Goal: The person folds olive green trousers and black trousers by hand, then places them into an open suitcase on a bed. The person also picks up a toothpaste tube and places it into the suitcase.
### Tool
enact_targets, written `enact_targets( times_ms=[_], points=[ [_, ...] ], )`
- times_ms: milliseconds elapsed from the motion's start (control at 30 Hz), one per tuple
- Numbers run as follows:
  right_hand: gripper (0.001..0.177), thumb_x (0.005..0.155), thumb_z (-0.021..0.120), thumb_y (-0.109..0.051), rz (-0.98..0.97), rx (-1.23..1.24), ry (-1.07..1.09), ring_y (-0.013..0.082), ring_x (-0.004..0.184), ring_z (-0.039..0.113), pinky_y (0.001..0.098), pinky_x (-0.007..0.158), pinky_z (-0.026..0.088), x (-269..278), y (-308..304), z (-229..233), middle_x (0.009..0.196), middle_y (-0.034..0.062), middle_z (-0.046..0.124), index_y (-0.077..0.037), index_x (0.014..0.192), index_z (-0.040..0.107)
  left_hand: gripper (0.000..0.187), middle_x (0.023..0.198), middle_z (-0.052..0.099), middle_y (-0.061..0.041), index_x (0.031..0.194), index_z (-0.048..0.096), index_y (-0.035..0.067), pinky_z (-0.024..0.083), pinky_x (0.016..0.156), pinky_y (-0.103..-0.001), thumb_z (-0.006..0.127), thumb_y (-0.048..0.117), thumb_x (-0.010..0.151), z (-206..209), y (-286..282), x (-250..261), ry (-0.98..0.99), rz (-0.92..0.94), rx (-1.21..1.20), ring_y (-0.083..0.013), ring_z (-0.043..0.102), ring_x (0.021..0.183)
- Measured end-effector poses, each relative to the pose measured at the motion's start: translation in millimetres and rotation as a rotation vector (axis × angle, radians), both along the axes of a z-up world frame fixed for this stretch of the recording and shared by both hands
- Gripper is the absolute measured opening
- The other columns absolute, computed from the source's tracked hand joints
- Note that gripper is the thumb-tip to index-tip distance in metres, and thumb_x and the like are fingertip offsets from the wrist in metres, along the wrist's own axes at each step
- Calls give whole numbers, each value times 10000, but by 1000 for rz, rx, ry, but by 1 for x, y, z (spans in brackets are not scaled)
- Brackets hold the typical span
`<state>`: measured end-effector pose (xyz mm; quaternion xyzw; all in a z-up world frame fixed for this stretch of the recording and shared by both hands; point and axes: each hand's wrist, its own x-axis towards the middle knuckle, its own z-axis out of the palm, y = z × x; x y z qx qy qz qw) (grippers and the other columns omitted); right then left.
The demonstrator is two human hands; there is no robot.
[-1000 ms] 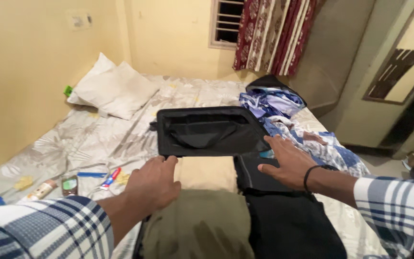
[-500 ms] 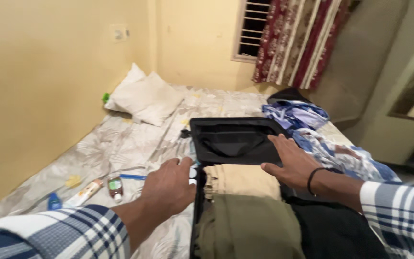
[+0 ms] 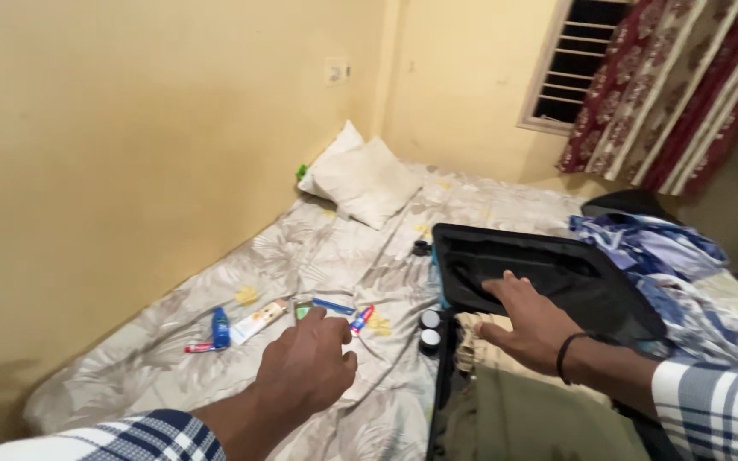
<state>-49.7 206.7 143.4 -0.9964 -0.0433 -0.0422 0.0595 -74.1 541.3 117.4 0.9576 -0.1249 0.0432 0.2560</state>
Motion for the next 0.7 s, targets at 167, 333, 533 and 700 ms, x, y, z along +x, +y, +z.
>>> enact_targets(
  times_ms=[167,333,533,700],
  points=[
    [657,879,676,-508,-11,0,80,379,1549,205,450,1216,311,0,22,-6,1647,214,221,-179,1424,515,310,1307,555,-125,1128,673,156,514,979,-486,673,345,882,14,16,-2,58,46,50,-340,618,1166],
    [588,881,671,-487,-46,30,71,406,1540,209,469,1206,318,-17,2,-11,1648,210,224,-195,1380,563,322,1271,585,-82,1162,660,181,512,982,-484,664,353,889,11,-2,2,114,20,62,-330,618,1163],
    [606,868,686,-454,-150,49,-6,349,1547,249,448,1231,291,-49,-67,-8,1549,183,436,-141,1371,558,362,1226,595,-113,1190,600,157,517,937,-501,660,321,873,-3,-61,2,-22,-166,17,-353,633,1102],
    [651,852,701,-436,-256,38,-85,335,1525,281,433,1217,291,-95,-138,-13,1530,198,443,-104,1384,523,396,1254,573,-121,1213,562,153,505,939,-518,673,275,853,-2,-130,-3,68,-278,23,-375,603,1135]
  ],
)
